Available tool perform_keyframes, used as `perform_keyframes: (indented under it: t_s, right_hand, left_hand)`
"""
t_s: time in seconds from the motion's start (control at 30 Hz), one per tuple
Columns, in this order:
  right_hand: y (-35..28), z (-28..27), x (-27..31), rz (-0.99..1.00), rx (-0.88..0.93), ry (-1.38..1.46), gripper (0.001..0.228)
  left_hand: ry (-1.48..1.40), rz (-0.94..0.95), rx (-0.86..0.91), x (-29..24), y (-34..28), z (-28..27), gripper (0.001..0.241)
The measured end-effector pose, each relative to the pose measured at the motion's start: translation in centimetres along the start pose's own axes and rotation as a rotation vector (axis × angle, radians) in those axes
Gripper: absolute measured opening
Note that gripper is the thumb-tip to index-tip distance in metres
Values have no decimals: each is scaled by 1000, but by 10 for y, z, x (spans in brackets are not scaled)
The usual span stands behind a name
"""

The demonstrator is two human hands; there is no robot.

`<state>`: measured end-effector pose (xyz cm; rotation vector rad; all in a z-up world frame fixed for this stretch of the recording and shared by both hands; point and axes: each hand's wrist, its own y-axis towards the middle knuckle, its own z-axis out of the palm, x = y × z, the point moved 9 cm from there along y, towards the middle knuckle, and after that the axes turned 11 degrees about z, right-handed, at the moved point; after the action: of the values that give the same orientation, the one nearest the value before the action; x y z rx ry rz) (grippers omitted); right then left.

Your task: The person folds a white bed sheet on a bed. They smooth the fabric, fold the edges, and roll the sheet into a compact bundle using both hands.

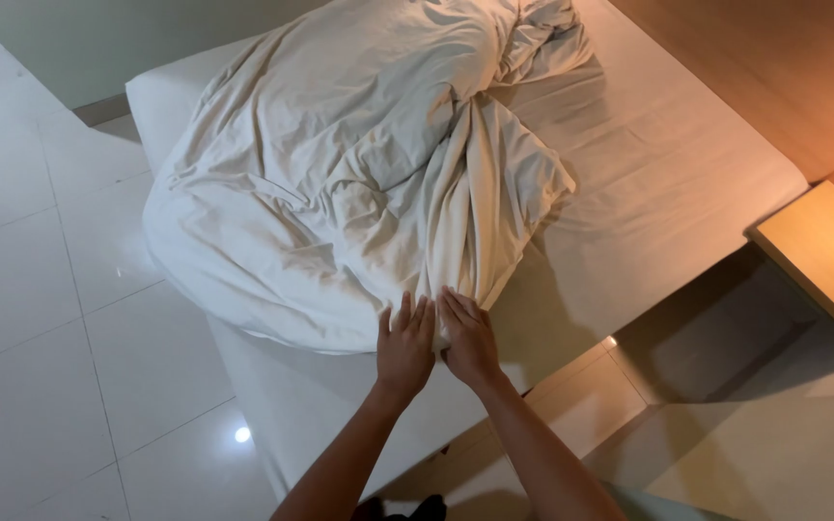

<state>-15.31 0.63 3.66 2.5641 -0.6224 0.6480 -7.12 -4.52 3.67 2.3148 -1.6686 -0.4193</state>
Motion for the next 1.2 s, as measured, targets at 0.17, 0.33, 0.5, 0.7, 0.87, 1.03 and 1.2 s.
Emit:
perform_keyframes:
  t_s: [0.17,0.33,0.5,0.7,0.87,1.03,1.2]
  right_hand:
    - [11,0,-22,1,-104,-5,83]
    - [31,-5,-55,-3,-195,-4,85]
    - [54,-9,-82,-7,-196,-80,80]
    - [80,-14,-112,-31,-186,-209,63]
    - [81,-16,-124,-4,-152,-208,65]
    - [70,-28,-144,89,-70,-205,67]
    - [51,-63,-154,35,-34,-240,61]
  left_hand:
    - [32,-9,-34,2,-3,-5,62]
    - [-7,-10,-92,2,5,-20,61]
    - [-76,-9,-49,6,9,-31,65]
    - [-86,-14,-7,18,18,-29,72]
    - [-106,3,32,23,22,-9,76]
    - [-144,13,122,20,32,2,82]
    - [-139,12,96,12,32,35,70]
